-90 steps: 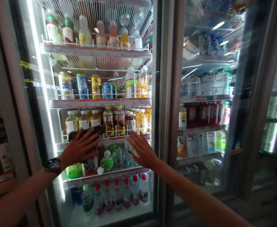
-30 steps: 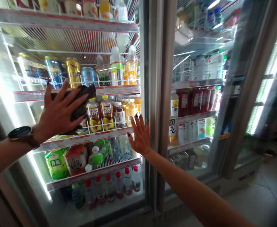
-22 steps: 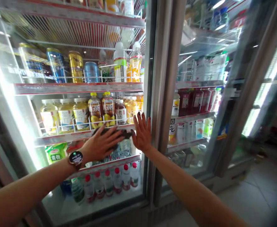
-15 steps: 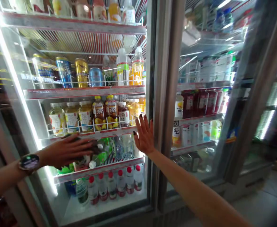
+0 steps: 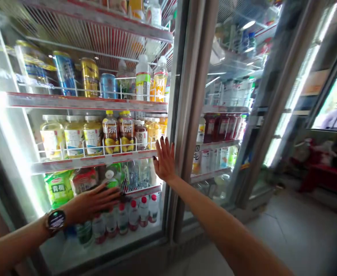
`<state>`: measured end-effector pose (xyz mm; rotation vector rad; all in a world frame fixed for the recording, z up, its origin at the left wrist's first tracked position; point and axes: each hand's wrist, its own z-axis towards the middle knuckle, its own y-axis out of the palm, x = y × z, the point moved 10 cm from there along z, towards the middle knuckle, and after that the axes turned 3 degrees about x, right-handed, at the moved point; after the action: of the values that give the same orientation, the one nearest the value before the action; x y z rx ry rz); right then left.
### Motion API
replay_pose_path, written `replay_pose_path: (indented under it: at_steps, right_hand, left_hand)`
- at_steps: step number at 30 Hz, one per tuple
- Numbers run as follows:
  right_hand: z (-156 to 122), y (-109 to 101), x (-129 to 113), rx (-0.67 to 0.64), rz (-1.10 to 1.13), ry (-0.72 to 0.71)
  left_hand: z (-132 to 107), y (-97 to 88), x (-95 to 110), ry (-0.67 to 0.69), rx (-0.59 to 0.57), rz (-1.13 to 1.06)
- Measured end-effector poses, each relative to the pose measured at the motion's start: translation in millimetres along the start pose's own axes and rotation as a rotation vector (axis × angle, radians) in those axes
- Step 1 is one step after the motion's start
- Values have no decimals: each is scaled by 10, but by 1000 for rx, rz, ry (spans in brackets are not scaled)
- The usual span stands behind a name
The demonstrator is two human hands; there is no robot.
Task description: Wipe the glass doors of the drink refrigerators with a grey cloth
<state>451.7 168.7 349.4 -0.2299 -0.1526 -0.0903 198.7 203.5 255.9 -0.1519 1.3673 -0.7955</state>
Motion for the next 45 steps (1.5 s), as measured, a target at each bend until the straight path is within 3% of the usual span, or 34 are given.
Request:
replay_pose_path:
  at_steps: [2,4,6,8,9,10,11,13,15,16,17,19,21,22,23,25,26,28,30,31,33,36,38,40,42,45]
  right_hand:
    - [-5,6,-22,3,15,13]
    - [-12,5,-32,28,38,44]
    - [-21,7,-38,57,56,65]
    - [-33,9,-38,83,64,70]
    - [-38,13,-36,91,67,67]
    - [-42,16,-32,97,68,63]
    - [-46,19,-26,100,68,58]
    - [-50,24,-19,99,64,47]
    - [-49,31,-7,88,52,49]
    - [-49,34,0,80,45,53]
    - [-48,36,2,72,40,55]
    - [-46,36,-7,61,41,50]
    - [-42,27,-22,59,52,41]
    - [-41,19,-27,62,60,41]
    - [-40,12,-31,68,68,42]
    - [-41,0,-30,82,81,50]
    - [-44,-4,-28,90,87,54]
    - [-52,-5,-29,103,97,52]
    - [-57,-7,-24,113,96,49]
    - [-58,-9,-23,117,93,45]
    - [-57,-14,-29,120,81,29]
    - [-57,-21,-34,112,58,13]
    - [-58,-17,-28,96,56,19]
    - [-57,-12,-30,82,72,25]
    - [-55,-12,-39,79,93,30]
    - [-55,-23,-39,93,108,42]
  left_hand:
    - [-461,-188,-219,18,-9,-19]
    - [-679,-627,-806,-43,49,-44]
    - [-591,-1104,-1533,-175,103,-13]
    - [-357,-1561,-2295,-540,235,148]
    - [-212,-1697,-2524,-702,294,198]
    - [-37,-1746,-2625,-817,340,223]
    - [165,-1711,-2610,-882,370,230]
    - [616,-1402,-2286,-845,340,199]
    - [930,-900,-1690,-673,220,150]
    - [970,-641,-1338,-562,156,123]
    - [915,-403,-985,-445,93,92]
    - [551,-95,-391,-212,14,31]
    - [-8,-58,-145,-35,-22,-13]
    - [-278,-136,-211,-2,-33,-26]
    - [-497,-266,-406,-17,-45,-30]
    - [-707,-705,-1042,-140,-6,-29]
    - [-696,-971,-1435,-256,38,-3]
    - [-592,-1528,-2259,-670,190,156]
    - [-285,-1757,-2625,-905,266,216]
    - [-74,-1725,-2643,-954,277,218]
    - [389,-1433,-2365,-892,260,187]
    - [797,-709,-1398,-531,138,100]
    - [652,-316,-743,-283,40,29]
    - [238,-178,-418,-147,-22,-21]
    - [-226,-299,-523,-131,-58,-60]
    - [-585,-835,-1311,-306,-24,-17]
